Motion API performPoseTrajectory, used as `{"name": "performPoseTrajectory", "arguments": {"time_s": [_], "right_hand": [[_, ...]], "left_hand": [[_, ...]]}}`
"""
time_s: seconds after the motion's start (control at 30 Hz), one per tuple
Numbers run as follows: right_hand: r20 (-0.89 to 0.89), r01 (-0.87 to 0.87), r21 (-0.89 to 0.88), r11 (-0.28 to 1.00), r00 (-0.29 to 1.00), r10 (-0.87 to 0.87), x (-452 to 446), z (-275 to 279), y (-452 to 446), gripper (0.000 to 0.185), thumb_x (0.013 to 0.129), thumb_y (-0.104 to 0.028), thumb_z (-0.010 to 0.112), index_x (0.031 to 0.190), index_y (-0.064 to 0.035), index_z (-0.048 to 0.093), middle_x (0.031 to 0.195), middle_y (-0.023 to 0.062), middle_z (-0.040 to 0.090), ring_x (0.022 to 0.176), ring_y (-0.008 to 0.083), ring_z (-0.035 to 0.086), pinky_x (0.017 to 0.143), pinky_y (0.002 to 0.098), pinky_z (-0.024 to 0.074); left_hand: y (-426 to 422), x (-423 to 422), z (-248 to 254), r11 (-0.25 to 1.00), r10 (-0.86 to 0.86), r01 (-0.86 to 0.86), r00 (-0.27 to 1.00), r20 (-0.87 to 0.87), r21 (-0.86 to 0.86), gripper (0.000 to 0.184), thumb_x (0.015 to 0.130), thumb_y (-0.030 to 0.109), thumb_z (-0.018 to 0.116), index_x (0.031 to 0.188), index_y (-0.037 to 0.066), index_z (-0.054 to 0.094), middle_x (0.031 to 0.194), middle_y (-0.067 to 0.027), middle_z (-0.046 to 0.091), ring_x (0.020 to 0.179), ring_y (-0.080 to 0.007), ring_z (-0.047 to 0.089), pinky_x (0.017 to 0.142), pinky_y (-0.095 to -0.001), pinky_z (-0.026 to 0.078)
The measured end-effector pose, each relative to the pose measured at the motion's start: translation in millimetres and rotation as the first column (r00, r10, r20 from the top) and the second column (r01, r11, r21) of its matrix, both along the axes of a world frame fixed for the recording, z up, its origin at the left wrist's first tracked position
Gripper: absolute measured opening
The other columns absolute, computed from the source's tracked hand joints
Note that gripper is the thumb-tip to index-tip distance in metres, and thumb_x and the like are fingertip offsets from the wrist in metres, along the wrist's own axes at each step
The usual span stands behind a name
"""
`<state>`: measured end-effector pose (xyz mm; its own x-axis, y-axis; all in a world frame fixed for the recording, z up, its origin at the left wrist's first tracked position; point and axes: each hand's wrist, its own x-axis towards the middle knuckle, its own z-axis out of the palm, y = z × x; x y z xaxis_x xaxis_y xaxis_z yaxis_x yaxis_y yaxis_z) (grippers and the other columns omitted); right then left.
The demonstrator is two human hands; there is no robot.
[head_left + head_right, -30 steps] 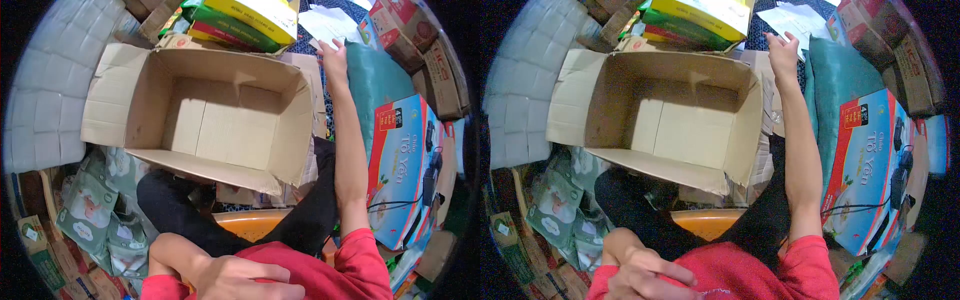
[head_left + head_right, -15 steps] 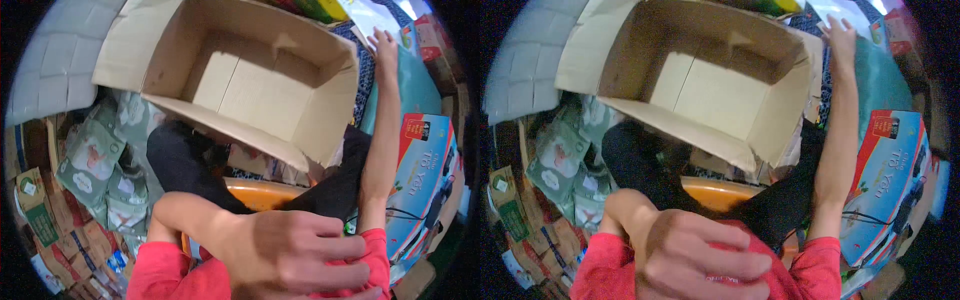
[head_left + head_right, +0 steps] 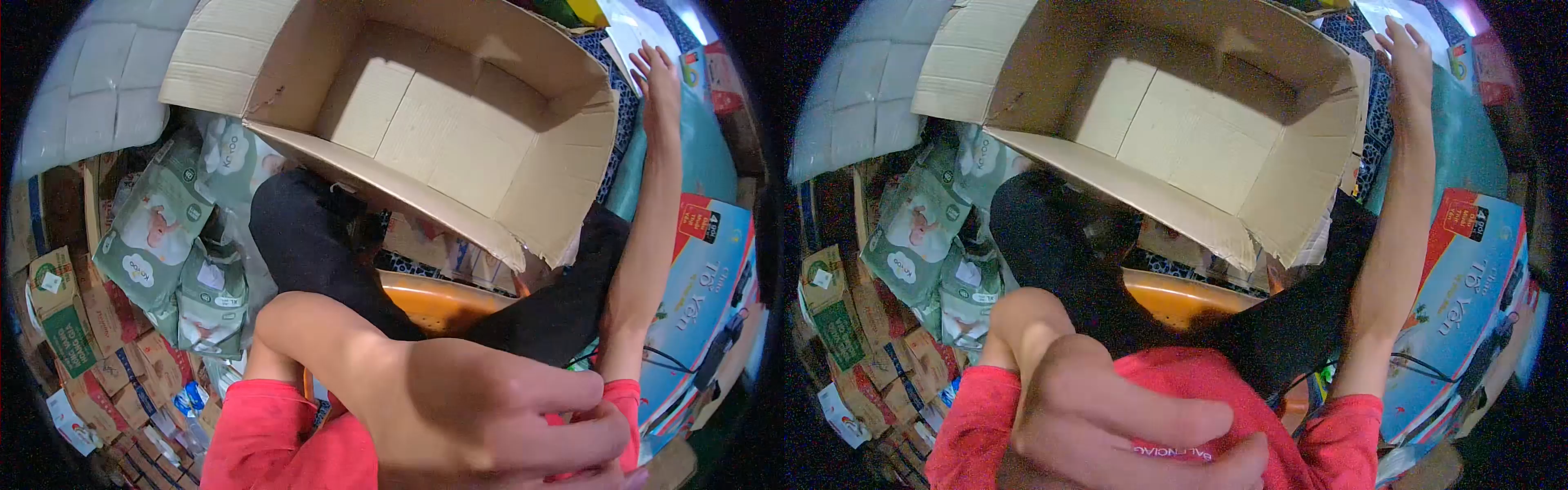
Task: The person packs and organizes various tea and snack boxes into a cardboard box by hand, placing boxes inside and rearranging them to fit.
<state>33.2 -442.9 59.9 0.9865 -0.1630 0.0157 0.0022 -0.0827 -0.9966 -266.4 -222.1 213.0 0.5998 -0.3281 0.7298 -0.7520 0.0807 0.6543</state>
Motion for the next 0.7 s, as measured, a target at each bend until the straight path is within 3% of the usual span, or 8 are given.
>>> {"name": "performPoseTrajectory", "arguments": {"time_s": [0.3,0.37,0.4,0.43,0.47,0.6,0.67,0.7], "right_hand": [[-0.026,0.014,0.070,0.997,1.000,-0.012,0.7,3.7,0.8,0.069,0.086,-0.030,0.068,0.138,0.0013,0.034,0.123,0.0141,0.057,0.109,0.0219,0.060,0.087,0.0332,0.0468],[-0.083,0.069,-0.130,0.989,0.993,-0.081,6.8,1.2,-2.0,0.066,0.087,-0.028,0.067,0.138,-0.0003,0.035,0.120,0.0137,0.058,0.104,0.0213,0.062,0.083,0.0316,0.0478],[-0.079,0.090,-0.086,0.992,0.992,-0.097,-5.3,10.7,5.9,0.064,0.087,-0.027,0.066,0.137,0.0001,0.036,0.118,0.0133,0.059,0.101,0.0209,0.064,0.080,0.0300,0.0481],[0.020,0.146,-0.077,0.986,0.989,-0.145,-6.7,6.7,7.4,0.065,0.084,-0.029,0.068,0.133,0.0028,0.039,0.094,0.0132,0.066,0.083,0.0148,0.063,0.071,0.0274,0.0496],[0.012,0.149,-0.070,0.986,0.989,-0.149,-7.1,6.9,7.3,0.064,0.084,-0.029,0.068,0.132,0.0024,0.039,0.097,0.0136,0.065,0.085,0.0150,0.062,0.071,0.0277,0.0494],[0.000,0.089,-0.084,0.993,0.996,-0.089,-2.9,1.8,1.2,0.065,0.083,-0.029,0.069,0.132,0.0024,0.039,0.106,0.0142,0.062,0.090,0.0162,0.062,0.073,0.0278,0.0491],[0.033,0.030,-0.194,0.981,0.999,-0.024,12.6,-14.5,-13.2,0.068,0.084,-0.027,0.068,0.137,0.0025,0.036,0.111,0.0148,0.062,0.091,0.0181,0.063,0.071,0.0285,0.0476],[-0.060,0.050,-0.048,0.998,0.997,-0.053,4.3,-2.2,-1.3,0.064,0.088,-0.028,0.064,0.138,-0.0016,0.034,0.119,0.0131,0.058,0.105,0.0205,0.062,0.084,0.0337,0.0484]], "left_hand": [[30.6,-11.2,20.3,0.989,0.111,-0.126,0.981,0.162,0.083,0.012,0.080,0.016,0.065,0.087,0.007,0.067,0.078,-0.0066,0.063,0.065,-0.0155,0.063,0.056,-0.0242,0.047],[40.4,-18.1,25.2,0.975,0.193,-0.214,0.949,0.250,0.060,0.010,0.079,0.016,0.066,0.087,0.009,0.068,0.076,-0.0055,0.064,0.064,-0.0148,0.063,0.056,-0.0241,0.047],[41.7,-20.5,23.9,0.963,0.250,-0.268,0.925,0.285,0.023,0.010,0.079,0.016,0.067,0.086,0.010,0.068,0.076,-0.0049,0.065,0.064,-0.0144,0.064,0.056,-0.0241,0.047],[33.3,-17.2,11.4,0.935,0.347,-0.350,0.873,0.342,-0.056,0.011,0.079,0.018,0.068,0.088,0.010,0.067,0.076,-0.0051,0.065,0.065,-0.0142,0.064,0.056,-0.0235,0.047],[29.0,-11.8,5.3,0.897,0.434,-0.435,0.841,0.322,-0.074,0.014,0.079,0.018,0.068,0.091,0.009,0.067,0.077,-0.0046,0.063,0.066,-0.0144,0.063,0.056,-0.0240,0.047],[-5.3,8.9,8.4,0.827,0.468,-0.498,0.867,0.172,0.261,0.027,0.079,0.017,0.068,0.103,0.006,0.065,0.079,-0.0028,0.058,0.066,-0.0152,0.059,0.057,-0.0260,0.047],[-12.0,9.1,17.7,0.830,0.305,-0.336,0.942,0.142,0.444,0.033,0.079,0.016,0.069,0.110,0.005,0.064,0.080,-0.0019,0.056,0.067,-0.0157,0.057,0.058,-0.0271,0.047],[-9.4,7.5,22.2,0.810,0.177,-0.199,0.980,0.094,0.552,0.037,0.080,0.014,0.068,0.115,0.004,0.060,0.082,-0.0022,0.054,0.070,-0.0159,0.056,0.063,-0.0275,0.048]]}}
